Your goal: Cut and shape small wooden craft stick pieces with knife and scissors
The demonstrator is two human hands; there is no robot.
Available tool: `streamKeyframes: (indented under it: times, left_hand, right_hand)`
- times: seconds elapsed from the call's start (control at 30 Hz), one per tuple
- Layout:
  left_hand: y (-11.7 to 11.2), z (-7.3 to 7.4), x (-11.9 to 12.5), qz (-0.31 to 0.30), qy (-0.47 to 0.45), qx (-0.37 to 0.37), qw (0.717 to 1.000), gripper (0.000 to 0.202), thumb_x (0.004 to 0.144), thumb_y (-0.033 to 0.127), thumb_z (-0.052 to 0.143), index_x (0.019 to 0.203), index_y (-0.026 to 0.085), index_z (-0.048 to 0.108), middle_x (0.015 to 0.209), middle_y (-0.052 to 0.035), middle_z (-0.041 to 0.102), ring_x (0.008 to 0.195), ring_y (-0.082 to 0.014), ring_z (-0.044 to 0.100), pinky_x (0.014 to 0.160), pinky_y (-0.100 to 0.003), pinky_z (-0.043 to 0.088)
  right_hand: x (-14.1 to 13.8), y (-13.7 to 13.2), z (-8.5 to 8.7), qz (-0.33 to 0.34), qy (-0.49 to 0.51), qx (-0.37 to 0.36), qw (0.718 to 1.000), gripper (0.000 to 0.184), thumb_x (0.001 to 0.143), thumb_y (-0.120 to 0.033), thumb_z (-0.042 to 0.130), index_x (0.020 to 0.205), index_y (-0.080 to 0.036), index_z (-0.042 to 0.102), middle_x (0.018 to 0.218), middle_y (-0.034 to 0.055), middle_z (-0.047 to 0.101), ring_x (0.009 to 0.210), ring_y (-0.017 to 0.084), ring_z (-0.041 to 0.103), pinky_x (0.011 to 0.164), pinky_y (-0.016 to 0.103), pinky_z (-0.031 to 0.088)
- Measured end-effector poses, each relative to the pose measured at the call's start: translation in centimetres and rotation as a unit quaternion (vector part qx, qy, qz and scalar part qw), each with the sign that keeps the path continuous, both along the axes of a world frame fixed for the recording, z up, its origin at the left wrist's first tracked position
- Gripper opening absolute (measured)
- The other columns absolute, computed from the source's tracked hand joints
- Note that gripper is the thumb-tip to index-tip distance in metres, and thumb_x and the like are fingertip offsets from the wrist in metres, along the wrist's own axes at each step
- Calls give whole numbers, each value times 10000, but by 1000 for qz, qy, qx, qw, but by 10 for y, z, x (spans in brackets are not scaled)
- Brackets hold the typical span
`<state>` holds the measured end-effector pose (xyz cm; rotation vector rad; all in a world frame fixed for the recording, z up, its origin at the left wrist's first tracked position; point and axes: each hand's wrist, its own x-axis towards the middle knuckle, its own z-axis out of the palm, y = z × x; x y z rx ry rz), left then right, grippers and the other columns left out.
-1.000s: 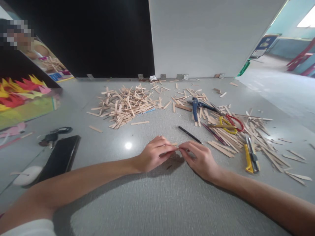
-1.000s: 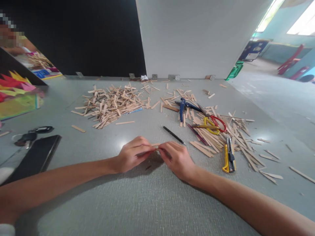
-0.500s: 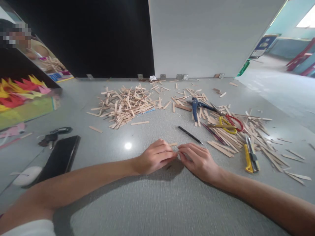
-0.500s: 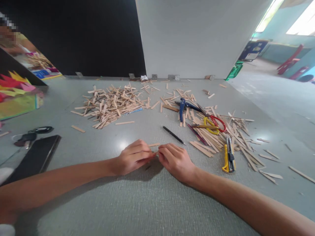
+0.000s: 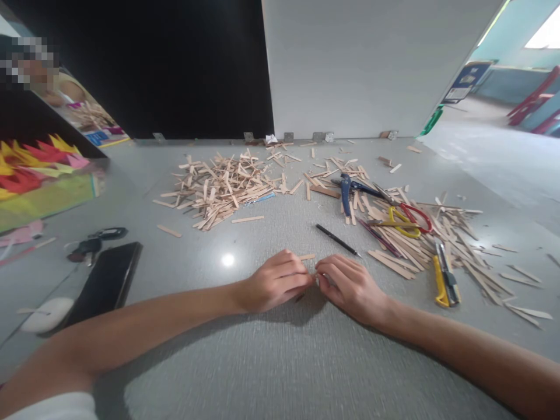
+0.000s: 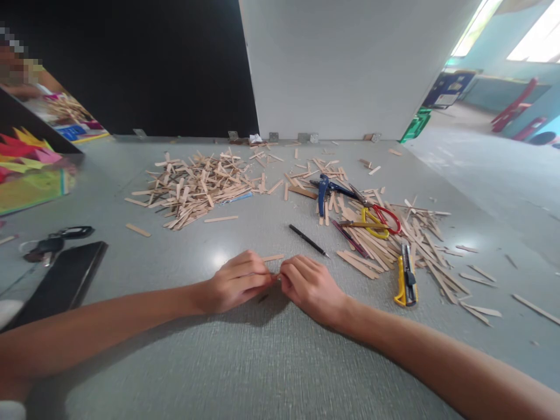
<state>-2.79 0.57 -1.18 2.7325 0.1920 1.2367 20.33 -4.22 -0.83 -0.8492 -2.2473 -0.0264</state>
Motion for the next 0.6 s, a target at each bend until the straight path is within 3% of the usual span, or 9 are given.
streamKeyframes:
  times: [0.27,0.43,0.6]
  left_hand:
    - [1,-1,1,7,-8,1,1000,82,1097,142,591,1077,145,670,887,-79,758,829,-202,684,755,-328,587]
    - [1,-2,2,20,-17,-2,1000,119,1117,154,564,1103,171,681,910,-61,771,826,-182,712,742,-311,589]
    - [1,1,2,9,-13,27,1000,151,1131,150,528,1100,129,674,893,-80,772,817,-195,702,721,-321,577]
  right_hand:
    - [-3,0,0,-30,20,-3,999,209,1013,-48,498,974,-219,612,824,69,727,738,209,695,667,313,578]
    - [0,-2,3,21,37,10,999,207,1042,-45,511,1110,-206,622,907,78,769,804,205,716,721,319,597]
    - [4,-4,2,36,19,36,999,164,1077,-50,525,1179,-150,606,898,95,772,811,209,715,728,322,596]
